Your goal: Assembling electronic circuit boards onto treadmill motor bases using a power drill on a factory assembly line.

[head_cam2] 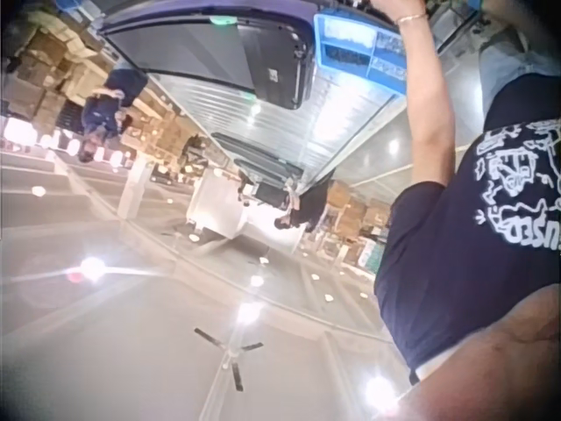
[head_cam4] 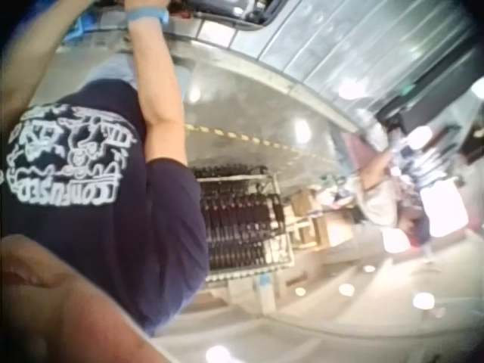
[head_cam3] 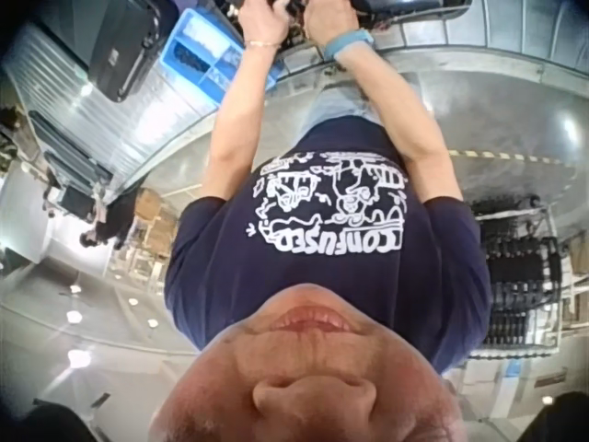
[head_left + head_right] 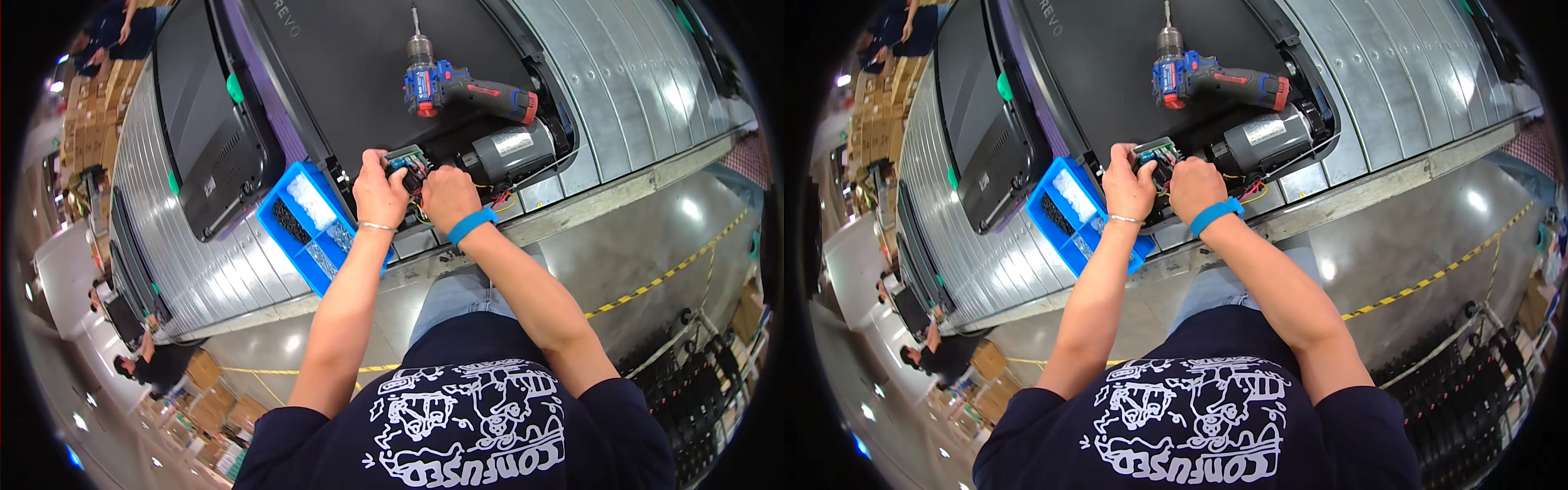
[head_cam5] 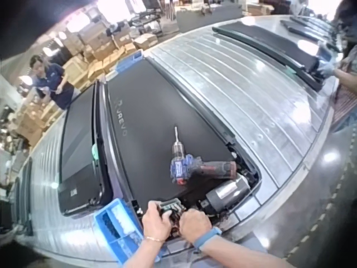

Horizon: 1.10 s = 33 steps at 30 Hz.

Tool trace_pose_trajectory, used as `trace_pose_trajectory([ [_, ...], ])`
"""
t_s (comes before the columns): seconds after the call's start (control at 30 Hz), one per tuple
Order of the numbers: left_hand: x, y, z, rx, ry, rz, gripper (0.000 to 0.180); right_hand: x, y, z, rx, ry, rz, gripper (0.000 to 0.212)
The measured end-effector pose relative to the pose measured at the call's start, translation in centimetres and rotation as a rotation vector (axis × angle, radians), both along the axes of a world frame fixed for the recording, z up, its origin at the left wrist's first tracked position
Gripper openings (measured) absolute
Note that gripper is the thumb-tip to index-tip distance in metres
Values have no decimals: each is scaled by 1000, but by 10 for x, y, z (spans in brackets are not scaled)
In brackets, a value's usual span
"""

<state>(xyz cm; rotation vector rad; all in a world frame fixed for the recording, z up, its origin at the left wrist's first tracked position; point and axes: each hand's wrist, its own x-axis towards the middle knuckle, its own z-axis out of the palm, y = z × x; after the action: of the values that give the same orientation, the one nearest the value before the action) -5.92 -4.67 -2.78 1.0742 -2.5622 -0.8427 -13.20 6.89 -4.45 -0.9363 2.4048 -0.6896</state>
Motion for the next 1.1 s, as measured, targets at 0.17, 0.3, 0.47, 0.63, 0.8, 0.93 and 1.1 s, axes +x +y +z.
trace_pose_trajectory([
  [0.17, -16, -16, -1, -12, -70, -112, 33, -8, 25, 0, -75, -108, 97, 26],
  [0.3, 1, -19, 6, -42, -61, -93, 28, -17, 62, 18, -94, -277, 123, 23],
  [0.47, 60, 19, -17, 13, 56, 151, 19, -14, 68, 35, -37, -45, 322, 23],
  [0.63, 58, 47, -29, 3, 77, 107, 13, -16, 70, 29, -137, 11, 359, 22],
  [0.8, 71, 49, -42, -67, 74, 55, 12, -23, 93, 39, -168, -72, 356, 17],
  [0.93, 79, 44, -37, 36, 207, -22, 8, -6, 88, 50, -211, -28, 305, 14],
  [1.1, 105, 36, -27, 81, -42, -21, 4, 35, 54, 51, -518, 111, 303, 15],
])
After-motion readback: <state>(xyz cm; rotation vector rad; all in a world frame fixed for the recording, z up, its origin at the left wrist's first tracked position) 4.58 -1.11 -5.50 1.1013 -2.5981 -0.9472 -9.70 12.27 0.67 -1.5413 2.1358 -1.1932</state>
